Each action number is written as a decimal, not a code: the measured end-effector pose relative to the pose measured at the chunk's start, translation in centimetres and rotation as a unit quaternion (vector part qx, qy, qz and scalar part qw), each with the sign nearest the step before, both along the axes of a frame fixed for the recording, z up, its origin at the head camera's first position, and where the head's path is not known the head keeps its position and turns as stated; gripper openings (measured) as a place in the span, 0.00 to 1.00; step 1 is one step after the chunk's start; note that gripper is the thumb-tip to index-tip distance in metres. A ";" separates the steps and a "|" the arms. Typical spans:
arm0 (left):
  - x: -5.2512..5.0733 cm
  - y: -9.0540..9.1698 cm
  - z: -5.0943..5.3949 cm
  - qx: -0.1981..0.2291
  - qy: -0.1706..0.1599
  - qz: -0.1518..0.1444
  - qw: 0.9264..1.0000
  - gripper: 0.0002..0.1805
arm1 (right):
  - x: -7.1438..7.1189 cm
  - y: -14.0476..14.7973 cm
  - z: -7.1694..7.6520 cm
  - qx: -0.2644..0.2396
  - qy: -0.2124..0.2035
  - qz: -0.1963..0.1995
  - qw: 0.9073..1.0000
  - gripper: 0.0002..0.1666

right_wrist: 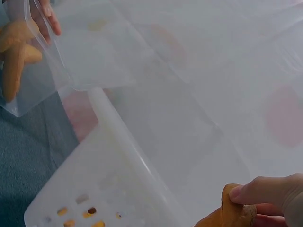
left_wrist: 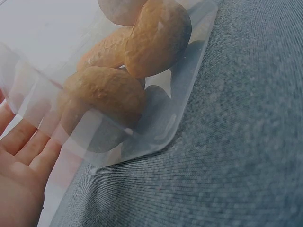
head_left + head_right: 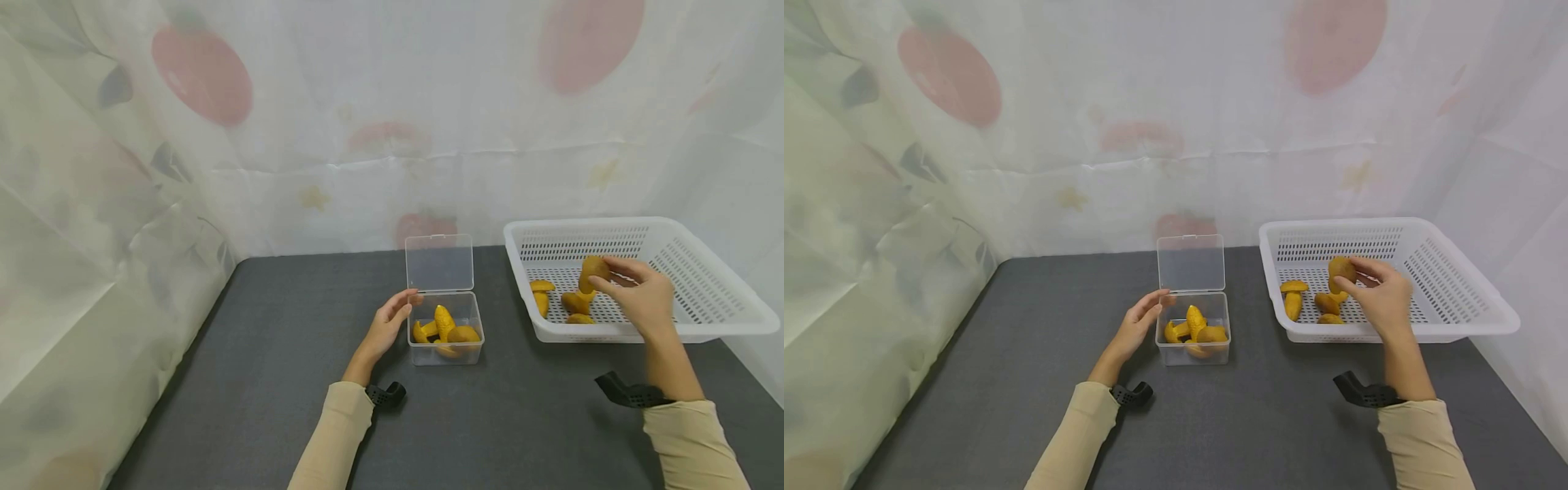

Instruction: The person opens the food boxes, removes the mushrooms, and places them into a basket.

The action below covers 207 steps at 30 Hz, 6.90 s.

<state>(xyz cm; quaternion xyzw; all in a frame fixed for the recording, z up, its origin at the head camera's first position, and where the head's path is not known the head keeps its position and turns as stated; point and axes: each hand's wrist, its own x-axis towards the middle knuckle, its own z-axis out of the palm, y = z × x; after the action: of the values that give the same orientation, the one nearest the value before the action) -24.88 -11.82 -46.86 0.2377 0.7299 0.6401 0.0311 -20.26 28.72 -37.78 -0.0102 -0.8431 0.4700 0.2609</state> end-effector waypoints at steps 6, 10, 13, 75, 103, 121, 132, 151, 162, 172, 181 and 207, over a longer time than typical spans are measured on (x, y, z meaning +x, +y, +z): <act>-0.1 0.0 -0.2 -0.004 0.007 -0.001 1.000 0.23 | 0.3 1.2 -0.3 -0.013 -0.032 -0.011 0.999 0.30; -0.2 0.1 -0.2 -0.002 0.011 -0.001 1.000 0.22 | 0.4 1.8 -0.5 -0.005 -0.052 -0.026 0.998 0.31; -0.1 0.1 -0.2 0.001 0.006 -0.003 1.000 0.22 | 0.4 2.2 -0.5 0.005 -0.061 -0.038 0.997 0.31; 0.0 0.0 -0.2 -0.003 0.002 0.001 1.000 0.23 | 1.4 -6.7 1.4 0.050 -0.008 0.154 0.987 0.18; -0.1 -0.1 -0.2 -0.001 0.008 -0.004 1.000 0.23 | 1.1 -11.9 0.9 0.065 -0.105 0.296 0.947 0.20; -0.1 -0.1 -0.3 0.004 0.001 -0.003 1.000 0.22 | -0.3 -14.3 0.7 0.101 -0.136 0.393 0.904 0.14; 0.0 0.0 -0.2 0.003 -0.010 0.001 1.000 0.23 | -1.3 -15.3 0.0 0.183 -0.155 0.376 0.895 0.12; 0.0 0.0 -0.3 0.001 -0.003 -0.006 1.000 0.23 | -2.1 -14.9 -0.6 0.163 -0.162 0.421 0.877 0.12; -0.1 0.0 -0.3 0.002 0.006 -0.004 1.000 0.22 | -1.6 -14.4 -0.3 0.152 -0.137 0.430 0.879 0.11; 0.0 0.0 -0.2 0.001 0.003 -0.008 1.000 0.23 | -0.9 -13.7 0.1 0.128 -0.108 0.424 0.890 0.14; -0.1 -0.1 -0.2 0.001 0.010 -0.009 1.000 0.23 | -0.2 -12.9 0.7 0.114 -0.059 0.417 0.900 0.13; 0.0 0.1 -0.2 0.000 0.005 -0.001 1.000 0.23 | 0.7 -10.2 2.7 0.083 -0.011 0.378 0.922 0.13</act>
<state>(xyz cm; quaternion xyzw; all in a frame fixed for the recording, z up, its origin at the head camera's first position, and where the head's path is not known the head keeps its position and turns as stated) -24.87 -11.75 -47.06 0.2417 0.7301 0.6386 0.0280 -19.54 18.50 -35.13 0.3262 -0.8228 0.4623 0.0546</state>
